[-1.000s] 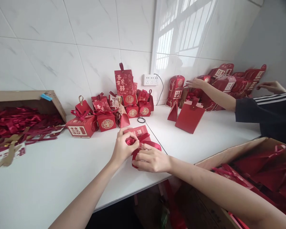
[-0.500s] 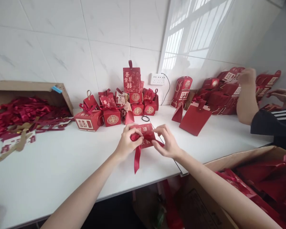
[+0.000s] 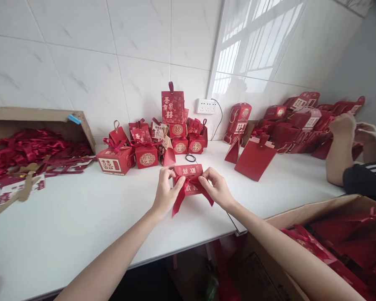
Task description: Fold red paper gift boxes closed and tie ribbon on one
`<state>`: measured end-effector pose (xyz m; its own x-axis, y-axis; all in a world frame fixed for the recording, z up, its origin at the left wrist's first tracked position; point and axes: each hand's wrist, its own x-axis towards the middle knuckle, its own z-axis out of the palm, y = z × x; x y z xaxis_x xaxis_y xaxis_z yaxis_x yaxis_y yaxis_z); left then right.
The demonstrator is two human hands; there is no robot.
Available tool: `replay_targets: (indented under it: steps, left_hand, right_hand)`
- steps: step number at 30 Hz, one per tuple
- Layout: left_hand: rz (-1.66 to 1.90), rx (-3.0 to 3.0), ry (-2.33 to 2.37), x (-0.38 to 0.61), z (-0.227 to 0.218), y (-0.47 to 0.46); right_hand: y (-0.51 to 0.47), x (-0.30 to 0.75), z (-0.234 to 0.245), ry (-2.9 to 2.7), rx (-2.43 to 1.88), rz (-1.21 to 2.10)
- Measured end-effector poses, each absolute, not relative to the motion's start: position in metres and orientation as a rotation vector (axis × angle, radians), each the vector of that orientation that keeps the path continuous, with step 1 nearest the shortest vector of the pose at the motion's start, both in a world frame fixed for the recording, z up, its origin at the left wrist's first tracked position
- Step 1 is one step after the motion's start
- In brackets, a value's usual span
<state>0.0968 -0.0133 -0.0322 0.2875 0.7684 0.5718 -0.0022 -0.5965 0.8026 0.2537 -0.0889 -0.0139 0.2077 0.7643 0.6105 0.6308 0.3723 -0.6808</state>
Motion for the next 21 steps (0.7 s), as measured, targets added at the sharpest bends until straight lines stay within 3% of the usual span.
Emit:
replay_targets:
  steps: [21]
  left_hand:
    - [1.536, 2.041, 0.86, 0.0997, -0.0359, -0.0126]
  right_hand:
    - [-0.0806, 0.2615, -0.0145, -1.053, -1.153, 0.782]
